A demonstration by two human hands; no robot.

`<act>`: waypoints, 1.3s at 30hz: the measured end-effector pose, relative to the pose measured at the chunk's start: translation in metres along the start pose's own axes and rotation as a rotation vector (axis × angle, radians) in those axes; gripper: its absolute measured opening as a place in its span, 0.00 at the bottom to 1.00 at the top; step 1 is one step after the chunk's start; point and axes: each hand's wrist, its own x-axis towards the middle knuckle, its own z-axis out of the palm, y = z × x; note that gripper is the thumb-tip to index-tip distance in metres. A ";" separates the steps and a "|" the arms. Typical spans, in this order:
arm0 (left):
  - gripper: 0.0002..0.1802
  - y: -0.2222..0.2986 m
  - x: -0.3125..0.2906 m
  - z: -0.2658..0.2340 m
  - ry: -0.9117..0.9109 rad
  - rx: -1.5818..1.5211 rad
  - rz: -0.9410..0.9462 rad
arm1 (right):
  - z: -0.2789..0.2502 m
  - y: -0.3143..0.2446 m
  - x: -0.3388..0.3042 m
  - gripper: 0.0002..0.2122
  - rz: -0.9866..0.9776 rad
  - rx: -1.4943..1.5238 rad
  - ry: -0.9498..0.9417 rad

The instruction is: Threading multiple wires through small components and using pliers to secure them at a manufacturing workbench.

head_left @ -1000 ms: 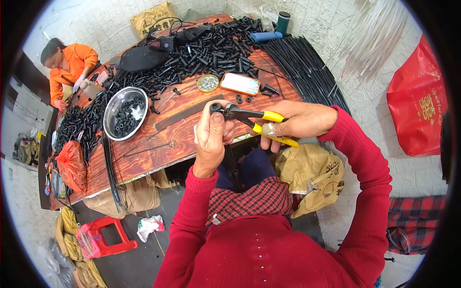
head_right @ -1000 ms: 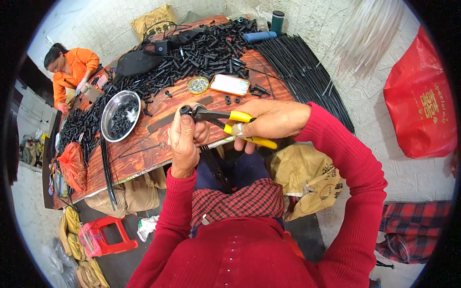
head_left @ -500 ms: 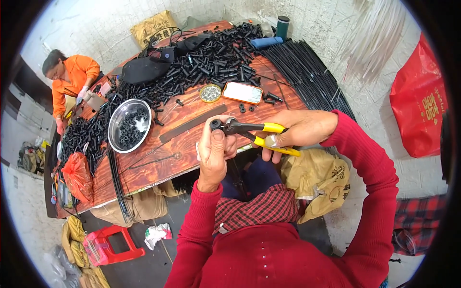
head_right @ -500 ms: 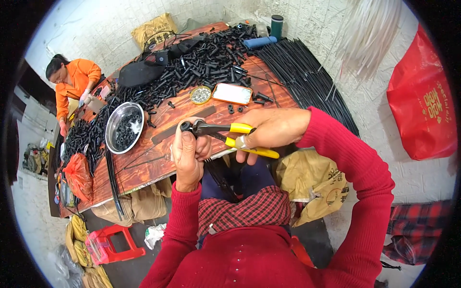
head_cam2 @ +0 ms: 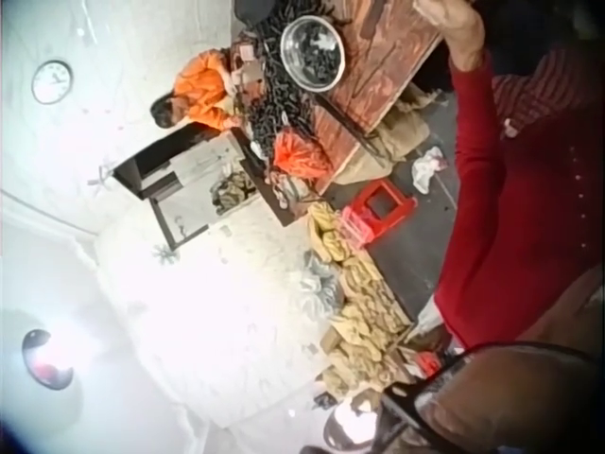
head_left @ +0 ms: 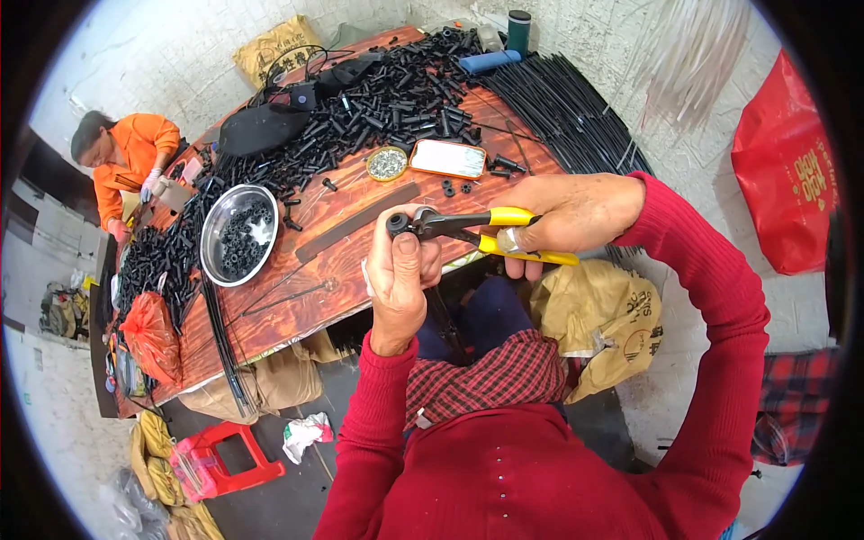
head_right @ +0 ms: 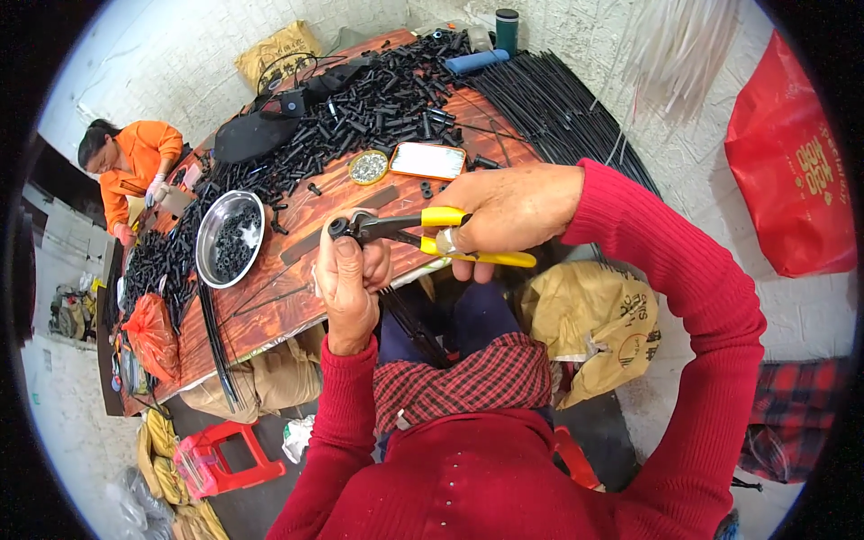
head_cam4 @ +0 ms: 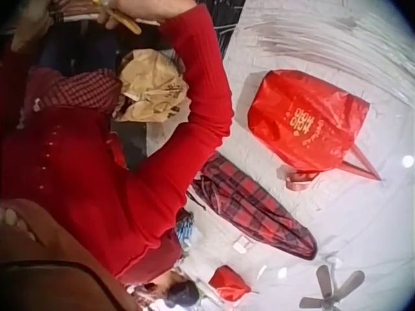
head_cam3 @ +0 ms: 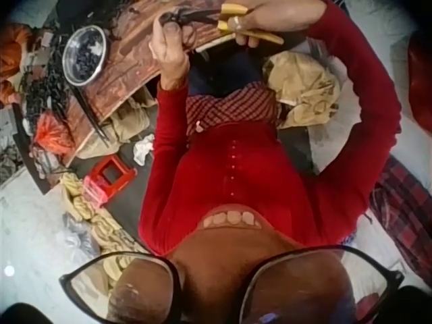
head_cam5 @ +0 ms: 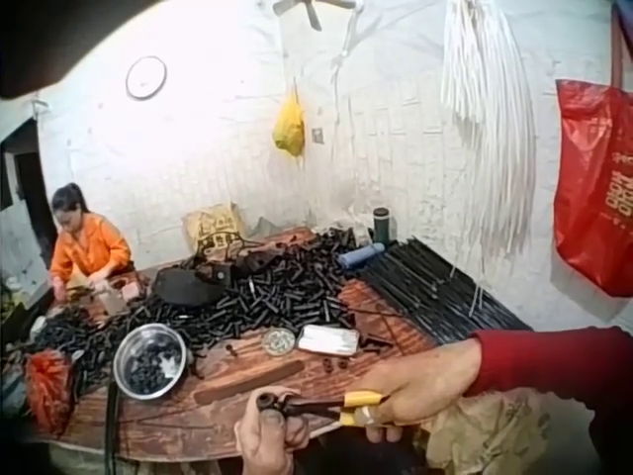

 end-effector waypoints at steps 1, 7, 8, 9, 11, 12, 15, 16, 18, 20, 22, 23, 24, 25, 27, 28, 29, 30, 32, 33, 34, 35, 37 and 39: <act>0.24 0.000 -0.001 0.001 -0.001 -0.001 -0.001 | 0.001 0.000 -0.001 0.14 0.018 0.004 0.008; 0.24 0.002 -0.002 0.008 0.020 0.067 -0.010 | 0.005 -0.009 -0.007 0.10 0.069 -0.108 0.086; 0.24 0.003 -0.003 0.010 0.022 0.099 -0.006 | 0.005 -0.008 -0.007 0.09 0.062 -0.172 0.111; 0.25 0.004 -0.004 0.011 0.024 0.132 -0.002 | 0.006 -0.007 -0.009 0.09 0.062 -0.168 0.112; 0.24 0.003 -0.004 0.013 0.029 0.181 0.026 | 0.009 -0.006 -0.011 0.06 0.011 -0.393 0.216; 0.24 0.002 -0.003 0.014 0.039 0.231 0.057 | 0.012 -0.004 -0.013 0.06 0.010 -0.390 0.218; 0.20 0.003 -0.004 0.019 0.109 0.312 0.106 | 0.031 0.000 -0.011 0.05 -0.191 -0.790 0.536; 0.19 0.005 0.000 0.021 0.122 0.299 0.074 | 0.037 -0.001 -0.006 0.06 -0.127 -0.805 0.630; 0.19 0.003 -0.001 0.019 0.136 0.291 0.056 | 0.052 0.011 0.005 0.07 -0.175 -0.818 0.798; 0.19 -0.002 0.002 0.015 0.148 0.263 0.059 | 0.060 0.020 0.015 0.08 -0.196 -0.798 0.872; 0.20 -0.006 0.002 0.011 0.137 0.215 0.067 | 0.064 0.024 0.020 0.08 -0.184 -0.781 0.887; 0.20 -0.006 0.001 0.008 0.126 0.165 0.067 | 0.064 0.025 0.022 0.09 -0.210 -0.793 0.903; 0.22 -0.004 0.001 0.005 0.107 0.158 0.073 | 0.065 0.026 0.024 0.09 -0.233 -0.805 0.919; 0.22 -0.002 0.000 0.004 0.111 0.160 0.068 | 0.064 0.026 0.026 0.09 -0.234 -0.801 0.915; 0.24 0.000 0.000 0.003 0.095 0.073 0.066 | 0.064 0.027 0.030 0.10 -0.278 -0.831 0.941; 0.25 -0.001 0.001 0.002 0.108 0.082 0.062 | 0.064 0.027 0.033 0.11 -0.244 -0.844 0.941; 0.25 -0.002 0.001 0.003 0.109 0.081 0.059 | 0.066 0.029 0.035 0.11 -0.242 -0.842 0.939; 0.26 -0.004 0.001 0.004 0.125 0.091 0.069 | 0.068 0.032 0.037 0.11 -0.241 -0.814 0.947; 0.27 -0.003 0.003 0.004 0.141 0.105 0.082 | 0.068 0.033 0.040 0.11 -0.246 -0.785 0.956; 0.28 -0.001 0.005 0.004 0.133 0.081 0.060 | 0.067 0.032 0.039 0.10 -0.238 -0.781 0.952; 0.30 0.001 0.004 0.004 0.124 0.055 0.035 | 0.068 0.032 0.038 0.10 -0.228 -0.776 0.947; 0.30 0.003 0.005 0.004 0.124 0.057 0.033 | 0.065 0.030 0.034 0.10 -0.227 -0.772 0.947; 0.32 0.007 0.005 0.002 0.131 -0.054 -0.021 | 0.052 0.024 0.029 0.08 -0.277 -0.685 0.787; 0.32 0.007 0.005 0.001 0.130 -0.081 -0.022 | 0.033 0.024 0.028 0.08 -0.372 -0.526 0.648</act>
